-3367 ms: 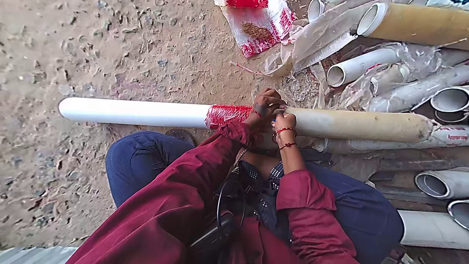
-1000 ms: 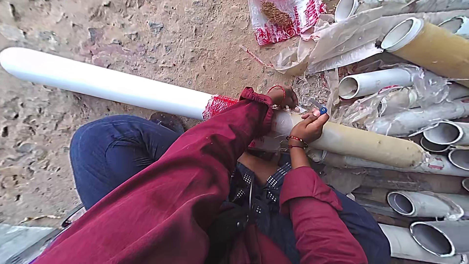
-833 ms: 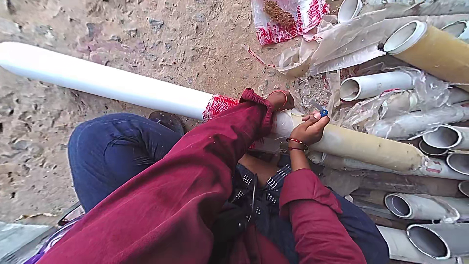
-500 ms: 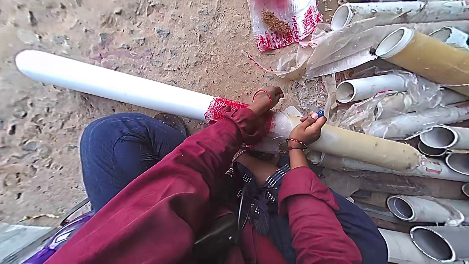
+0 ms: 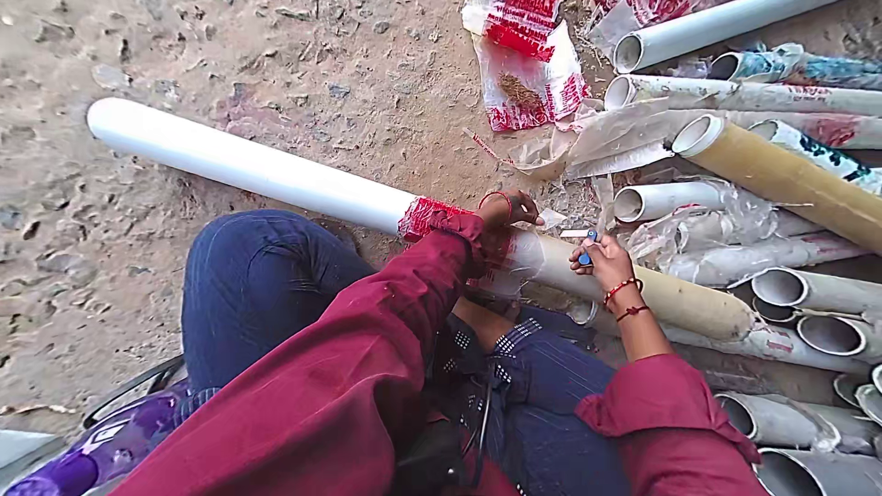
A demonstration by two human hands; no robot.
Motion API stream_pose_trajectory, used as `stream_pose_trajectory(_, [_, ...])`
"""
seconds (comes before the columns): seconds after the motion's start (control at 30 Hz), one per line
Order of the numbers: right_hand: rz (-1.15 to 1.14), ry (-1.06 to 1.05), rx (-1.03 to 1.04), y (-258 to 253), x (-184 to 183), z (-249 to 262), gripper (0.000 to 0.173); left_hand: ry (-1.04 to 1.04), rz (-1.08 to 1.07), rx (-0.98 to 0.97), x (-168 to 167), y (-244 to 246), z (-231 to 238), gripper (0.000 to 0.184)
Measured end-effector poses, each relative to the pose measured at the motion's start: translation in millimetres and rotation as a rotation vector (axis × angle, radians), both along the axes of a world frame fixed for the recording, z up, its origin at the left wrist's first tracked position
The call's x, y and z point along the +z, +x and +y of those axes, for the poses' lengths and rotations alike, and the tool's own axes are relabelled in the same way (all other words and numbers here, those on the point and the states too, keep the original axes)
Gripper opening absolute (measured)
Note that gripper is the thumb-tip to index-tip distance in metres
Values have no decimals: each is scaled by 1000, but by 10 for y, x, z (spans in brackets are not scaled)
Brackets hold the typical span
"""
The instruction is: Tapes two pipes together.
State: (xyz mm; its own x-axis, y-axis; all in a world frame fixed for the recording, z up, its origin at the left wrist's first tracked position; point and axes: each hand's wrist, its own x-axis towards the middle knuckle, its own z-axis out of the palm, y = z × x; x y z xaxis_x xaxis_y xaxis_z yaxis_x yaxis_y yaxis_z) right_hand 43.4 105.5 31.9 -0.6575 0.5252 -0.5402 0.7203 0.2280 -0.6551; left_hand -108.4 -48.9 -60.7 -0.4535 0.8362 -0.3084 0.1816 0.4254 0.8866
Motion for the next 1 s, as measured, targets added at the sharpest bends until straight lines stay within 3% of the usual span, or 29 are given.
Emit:
stream_pose_trajectory(0.17, [-553,396,578,162,54,41,34,119,-12,44,-51,-7,-32,27])
stream_pose_trajectory(0.3, [-830,512,742,25,233,-165,36,122,158,-47,-90,-37,-11,31])
stream_pose_trajectory(0.37, [-848,597,761,-33,325,-217,38,116,244,-92,-39,-37,22,31])
stream_pose_trajectory(0.43, [-634,742,764,4,348,-224,37,121,299,-102,24,-32,28,29])
stream_pose_trajectory(0.5, [-141,902,802,152,152,-117,30,109,342,-110,80,-14,7,27])
stream_pose_trajectory(0.6, [268,944,888,191,-179,46,27,110,404,-139,147,1,-15,25])
stream_pose_trajectory(0.8, [596,779,742,148,-393,99,23,325,575,-57,-127,15,22,21])
stream_pose_trajectory(0.9, [515,681,787,151,-421,96,22,317,584,-61,-129,8,32,21])
stream_pose_trajectory(1.0, [390,745,875,148,-418,140,21,309,594,-71,-112,4,31,21])
